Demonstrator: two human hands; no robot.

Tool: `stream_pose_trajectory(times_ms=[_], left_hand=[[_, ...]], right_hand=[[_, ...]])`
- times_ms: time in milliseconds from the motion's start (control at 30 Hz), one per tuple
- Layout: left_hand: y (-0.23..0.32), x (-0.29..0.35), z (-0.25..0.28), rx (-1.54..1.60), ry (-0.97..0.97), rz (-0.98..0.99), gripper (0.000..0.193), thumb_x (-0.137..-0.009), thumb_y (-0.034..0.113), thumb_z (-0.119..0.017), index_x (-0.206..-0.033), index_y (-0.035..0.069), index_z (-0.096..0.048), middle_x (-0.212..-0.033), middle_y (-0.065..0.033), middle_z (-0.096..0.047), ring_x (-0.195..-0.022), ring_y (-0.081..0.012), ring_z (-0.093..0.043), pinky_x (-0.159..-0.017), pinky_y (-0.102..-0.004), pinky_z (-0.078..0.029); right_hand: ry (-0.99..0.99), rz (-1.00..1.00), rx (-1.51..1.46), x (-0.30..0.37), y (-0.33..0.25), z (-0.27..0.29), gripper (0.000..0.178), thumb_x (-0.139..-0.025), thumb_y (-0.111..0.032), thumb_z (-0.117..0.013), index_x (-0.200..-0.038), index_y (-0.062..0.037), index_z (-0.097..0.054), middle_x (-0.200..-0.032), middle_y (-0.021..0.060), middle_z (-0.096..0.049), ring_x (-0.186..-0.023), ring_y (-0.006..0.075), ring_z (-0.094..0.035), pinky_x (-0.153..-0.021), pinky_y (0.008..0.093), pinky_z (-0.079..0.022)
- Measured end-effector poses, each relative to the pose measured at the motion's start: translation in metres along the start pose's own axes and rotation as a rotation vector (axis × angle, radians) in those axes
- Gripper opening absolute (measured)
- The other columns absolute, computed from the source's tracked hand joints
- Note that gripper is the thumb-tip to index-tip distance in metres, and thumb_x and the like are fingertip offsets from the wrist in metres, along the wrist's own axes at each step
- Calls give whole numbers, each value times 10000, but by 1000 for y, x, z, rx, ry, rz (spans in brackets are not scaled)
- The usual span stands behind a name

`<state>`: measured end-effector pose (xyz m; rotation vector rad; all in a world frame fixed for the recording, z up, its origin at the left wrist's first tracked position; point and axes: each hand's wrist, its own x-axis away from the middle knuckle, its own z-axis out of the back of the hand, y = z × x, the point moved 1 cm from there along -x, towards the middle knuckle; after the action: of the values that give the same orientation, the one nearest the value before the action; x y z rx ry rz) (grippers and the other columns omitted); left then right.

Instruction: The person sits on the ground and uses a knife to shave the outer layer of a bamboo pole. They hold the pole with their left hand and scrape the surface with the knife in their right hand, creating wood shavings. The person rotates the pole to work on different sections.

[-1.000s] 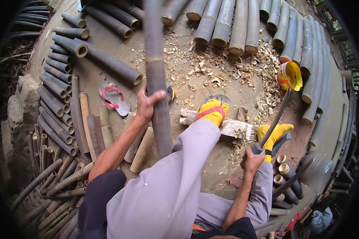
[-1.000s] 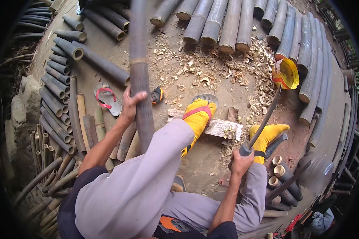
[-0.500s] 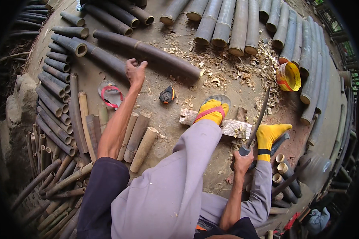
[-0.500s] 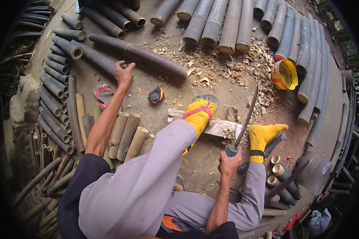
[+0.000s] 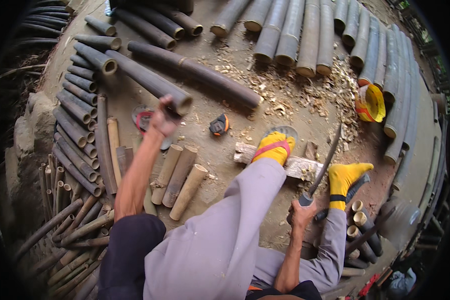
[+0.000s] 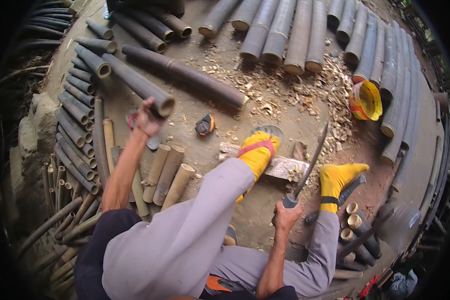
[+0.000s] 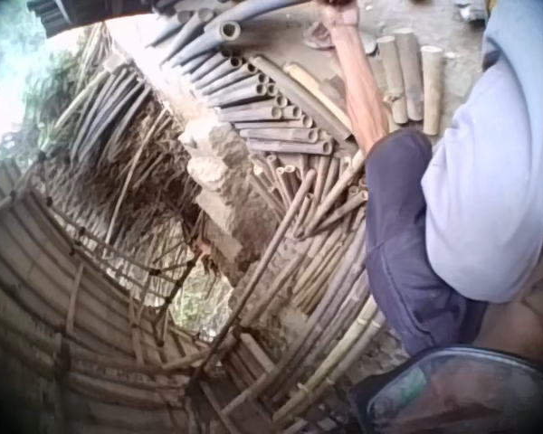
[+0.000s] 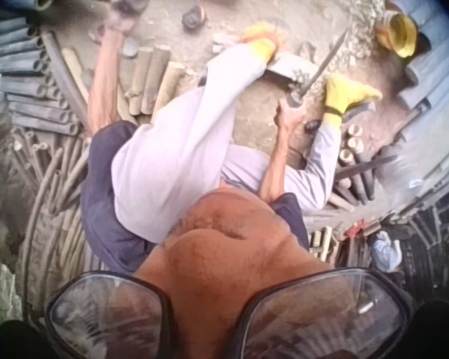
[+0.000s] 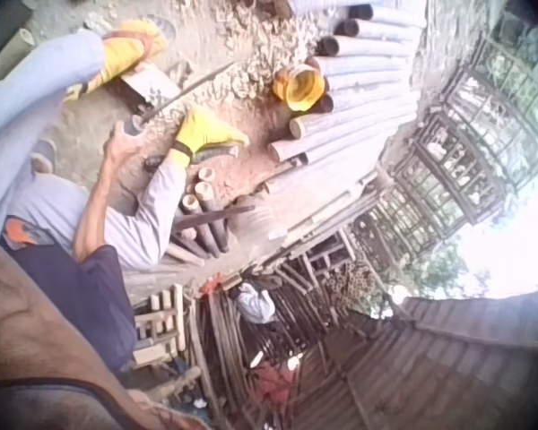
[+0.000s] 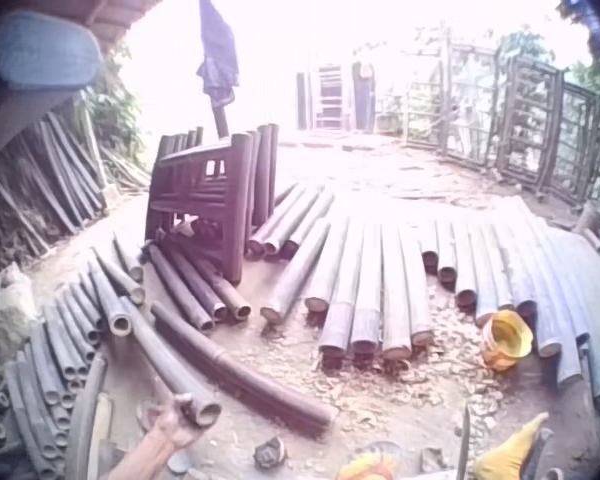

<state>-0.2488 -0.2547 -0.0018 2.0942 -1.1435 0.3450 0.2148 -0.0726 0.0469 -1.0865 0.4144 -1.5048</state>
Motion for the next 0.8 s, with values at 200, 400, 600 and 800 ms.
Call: stream_pose_trajectory(times_ms=[200, 400, 600, 800], left_hand=[[-142, 68, -111, 91, -191, 388, 651, -705, 154, -751, -1281, 46, -467, -1266, -108, -549, -1178, -262, -508, -1081, -484, -341], [-190, 70, -148, 42, -14, 516, 437, -788, 251, -740, -1111, 21, -558, -1146, -135, -572, -1057, -254, -558, -931, -424, -496], [-177, 76, -133, -632, -1, 635, 310, -846, 332, -676, -923, 32, -660, -721, -26, -620, -635, -110, -562, -590, -230, -452], [-101, -8, -74, -422, 436, 192, 972, -709, 437, -777, -1429, 56, -246, -1385, -266, -268, -1176, -360, -433, -910, -454, -476]], right_hand=[[-56, -20, -117, -11, -1, -9, 216, -674, -19, -627, -843, -25, -492, -576, 32, -511, -440, 128, -518, -420, 278, -424], [-1, 99, -19, -10, -2, 8, 224, -690, -21, -625, -879, -15, -505, -580, 27, -509, -457, 122, -514, -427, 272, -414], [16, -49, -138, -3, 4, 17, 216, -692, -24, -625, -862, -16, -493, -588, 43, -522, -455, 133, -520, -427, 274, -417], [59, -6, -106, -4, 17, 23, 231, -687, -36, -628, -868, -16, -486, -575, 46, -517, -455, 136, -524, -426, 278, -418]])
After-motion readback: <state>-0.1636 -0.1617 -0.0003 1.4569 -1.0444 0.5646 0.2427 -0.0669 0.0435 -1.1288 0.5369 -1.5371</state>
